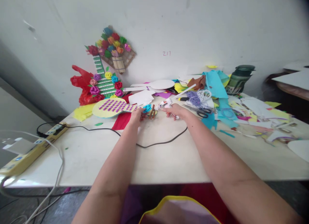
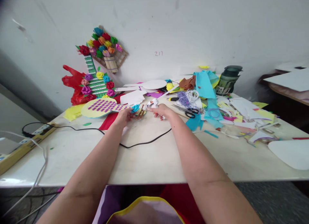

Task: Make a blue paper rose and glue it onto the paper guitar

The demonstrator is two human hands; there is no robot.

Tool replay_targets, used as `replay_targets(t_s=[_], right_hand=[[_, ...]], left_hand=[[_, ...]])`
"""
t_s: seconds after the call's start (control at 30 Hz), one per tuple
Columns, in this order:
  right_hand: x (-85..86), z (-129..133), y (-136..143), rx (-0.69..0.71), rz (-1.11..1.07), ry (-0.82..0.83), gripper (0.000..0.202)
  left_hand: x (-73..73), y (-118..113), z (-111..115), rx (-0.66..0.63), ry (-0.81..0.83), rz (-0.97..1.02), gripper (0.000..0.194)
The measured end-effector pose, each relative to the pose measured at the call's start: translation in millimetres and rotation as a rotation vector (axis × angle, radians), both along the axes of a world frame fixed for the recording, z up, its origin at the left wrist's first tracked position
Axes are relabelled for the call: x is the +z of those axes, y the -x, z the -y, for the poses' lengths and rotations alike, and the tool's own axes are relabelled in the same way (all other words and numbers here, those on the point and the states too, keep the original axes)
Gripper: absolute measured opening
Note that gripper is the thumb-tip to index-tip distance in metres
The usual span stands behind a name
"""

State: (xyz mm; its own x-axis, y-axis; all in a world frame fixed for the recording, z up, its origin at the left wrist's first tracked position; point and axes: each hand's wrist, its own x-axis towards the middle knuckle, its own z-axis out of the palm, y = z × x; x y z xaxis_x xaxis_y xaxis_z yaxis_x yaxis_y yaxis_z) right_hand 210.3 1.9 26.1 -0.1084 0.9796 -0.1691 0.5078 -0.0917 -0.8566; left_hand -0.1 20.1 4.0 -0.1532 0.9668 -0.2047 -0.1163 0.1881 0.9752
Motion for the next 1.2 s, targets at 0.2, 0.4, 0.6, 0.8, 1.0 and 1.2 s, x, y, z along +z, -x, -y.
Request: replay_targets(t_s=[0.2,0.4,0.6,0.8,1.0,1.2], right_hand=[[-4.1,-4.8,4.7,0.002,0.123,0.001,0.053],[-4.8,-6.5,5.7,-0.029,0.185,0.001,0.054],[-2.7,-6.4,7.3,-0.077,0.193,0.003,0.052],[-5.0,-6.4,7.8,-0.103,0.187,-0.037,0.051],[-6.5,-8.3,8.4,-0.099,0.202,-0.049,0.053],[-2.9,-2.4,9.3,-0.107,0.116,-0.042,0.051]], left_hand=[[1.5,-1.0,2.2,0.007,-0.002,0.004,0.017],[2.9,-1.6,4.1,0.013,-0.008,0.013,0.018],[2.1,-1.2,3.9,0.004,-0.017,0.005,0.017],[1.8,-1.1,3.0,0.008,-0.015,0.004,0.015],[1.0,-0.3,1.8,0.005,-0.013,0.011,0.015],[3.4,-1.6,3.7,0.008,-0.001,-0.001,0.015]])
